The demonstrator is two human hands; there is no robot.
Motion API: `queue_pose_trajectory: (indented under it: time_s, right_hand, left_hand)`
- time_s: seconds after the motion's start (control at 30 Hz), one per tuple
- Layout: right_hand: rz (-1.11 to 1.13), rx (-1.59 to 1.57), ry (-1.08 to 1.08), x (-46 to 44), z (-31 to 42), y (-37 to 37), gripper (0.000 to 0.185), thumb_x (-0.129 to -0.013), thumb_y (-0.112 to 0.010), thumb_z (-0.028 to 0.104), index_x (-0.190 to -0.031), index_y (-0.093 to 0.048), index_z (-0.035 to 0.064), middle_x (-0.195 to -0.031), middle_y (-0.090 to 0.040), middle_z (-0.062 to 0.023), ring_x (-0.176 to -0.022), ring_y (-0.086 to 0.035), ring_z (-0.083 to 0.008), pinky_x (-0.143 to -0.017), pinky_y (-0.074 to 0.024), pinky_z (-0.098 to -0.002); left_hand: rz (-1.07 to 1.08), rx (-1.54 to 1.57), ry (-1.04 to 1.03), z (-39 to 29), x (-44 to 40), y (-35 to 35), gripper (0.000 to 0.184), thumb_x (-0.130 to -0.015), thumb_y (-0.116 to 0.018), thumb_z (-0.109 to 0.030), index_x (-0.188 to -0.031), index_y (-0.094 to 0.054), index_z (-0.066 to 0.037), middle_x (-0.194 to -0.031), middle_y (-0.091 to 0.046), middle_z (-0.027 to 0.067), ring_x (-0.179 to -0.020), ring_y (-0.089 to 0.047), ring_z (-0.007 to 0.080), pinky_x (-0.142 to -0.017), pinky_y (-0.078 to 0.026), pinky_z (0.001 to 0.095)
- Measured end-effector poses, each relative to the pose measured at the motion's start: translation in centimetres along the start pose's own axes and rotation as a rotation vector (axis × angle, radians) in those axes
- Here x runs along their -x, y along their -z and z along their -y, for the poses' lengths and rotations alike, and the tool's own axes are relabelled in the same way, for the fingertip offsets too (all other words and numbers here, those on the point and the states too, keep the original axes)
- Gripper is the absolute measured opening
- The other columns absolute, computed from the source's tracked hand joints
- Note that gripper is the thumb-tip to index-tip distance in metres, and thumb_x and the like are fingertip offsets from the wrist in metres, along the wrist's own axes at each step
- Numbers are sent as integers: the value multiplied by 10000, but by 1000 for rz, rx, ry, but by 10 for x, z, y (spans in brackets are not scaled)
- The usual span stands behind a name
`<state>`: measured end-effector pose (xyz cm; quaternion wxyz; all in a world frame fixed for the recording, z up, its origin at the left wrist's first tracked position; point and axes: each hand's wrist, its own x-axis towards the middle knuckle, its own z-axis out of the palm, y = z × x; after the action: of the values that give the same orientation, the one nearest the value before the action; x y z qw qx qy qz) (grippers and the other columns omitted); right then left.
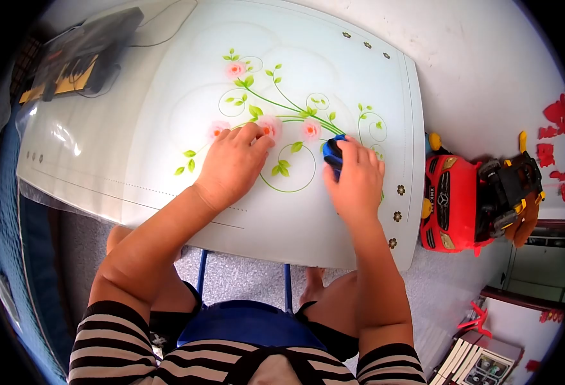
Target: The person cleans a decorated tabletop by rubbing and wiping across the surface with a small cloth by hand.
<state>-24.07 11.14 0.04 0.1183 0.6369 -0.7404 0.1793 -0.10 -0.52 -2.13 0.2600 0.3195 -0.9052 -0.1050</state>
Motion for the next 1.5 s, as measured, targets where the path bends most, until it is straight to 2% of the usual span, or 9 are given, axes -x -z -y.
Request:
queue_pose_trajectory:
  time_s: [0.27, 0.47, 0.53, 0.63, 0.77, 1.03, 1.2, 1.37, 1.5]
  right_hand:
    - [41, -251, 364, 16, 51, 7, 578, -687, -889, 115, -1229, -685, 113, -1344, -725, -71, -1156, -651, -280, -923, -459, -469]
    - [68, -243, 287, 6, 37, 14, 558, -682, -891, 76, -1198, -684, 115, -1289, -745, -67, -1121, -663, -287, -908, -462, -463]
    - [25, -125, 112, 1, 19, 9, 608, -684, -921, 84, -1245, -688, 116, -1292, -747, -73, -1142, -659, -296, -928, -469, -468]
    - [-1, -10, 10, -2, 0, 0, 665, -688, -937, 95, -1305, -690, 112, -1311, -747, -71, -1165, -652, -299, -953, -475, -470]
    - [-2, -16, 88, 0, 7, 4, 726, -680, -941, 100, -1360, -684, 105, -1327, -745, -64, -1179, -649, -295, -972, -479, -468]
    - [95, -263, 375, 23, 60, 14, 644, -662, -882, 103, -1289, -732, 97, -1378, -722, -41, -1134, -634, -271, -910, -482, -452]
    - [121, -244, 296, 9, 41, 18, 622, -680, -889, 88, -1279, -722, 87, -1363, -728, -44, -1141, -643, -274, -933, -491, -465]
    - [-17, -69, 91, 2, -2, 0, 654, -700, -923, 101, -1315, -702, 92, -1352, -740, -52, -1142, -658, -296, -993, -497, -480]
    - [-1, -45, 138, 2, 16, 8, 649, -690, -928, 103, -1302, -714, 90, -1343, -745, -42, -1128, -658, -292, -970, -499, -471]
  left_hand:
    - [-14, 2, -9, 1, 0, -2, 239, -929, -774, -74, -1160, -726, -115, -1175, -678, 77, -1044, -704, 302, -931, -563, 450]
    - [-8, 2, -10, 2, 0, -2, 229, -938, -767, -81, -1161, -725, -116, -1179, -678, 77, -1043, -702, 304, -940, -563, 447]
    - [-9, 4, -13, 2, 0, 0, 226, -942, -765, -83, -1162, -725, -115, -1180, -678, 77, -1043, -701, 305, -943, -563, 446]
    - [-7, 8, -12, -1, 0, 2, 220, -947, -760, -85, -1162, -723, -114, -1180, -678, 78, -1045, -701, 309, -945, -564, 446]
    - [-16, 9, -10, -1, 0, 1, 226, -940, -763, -76, -1159, -722, -113, -1176, -678, 82, -1043, -700, 310, -939, -565, 450]
    - [-18, 1, -12, 1, 1, -2, 245, -925, -772, -72, -1160, -719, -115, -1174, -673, 84, -1039, -699, 308, -931, -564, 451]
    - [-8, -3, -10, 1, 0, -2, 231, -941, -763, -83, -1165, -719, -116, -1186, -672, 83, -1044, -699, 309, -938, -564, 450]
    - [-17, 5, -19, 0, 0, 1, 221, -949, -759, -89, -1164, -720, -117, -1190, -674, 83, -1048, -700, 312, -946, -565, 450]
    - [-9, 8, -7, -1, 0, 1, 220, -948, -760, -86, -1162, -720, -116, -1187, -673, 86, -1049, -700, 314, -946, -565, 450]
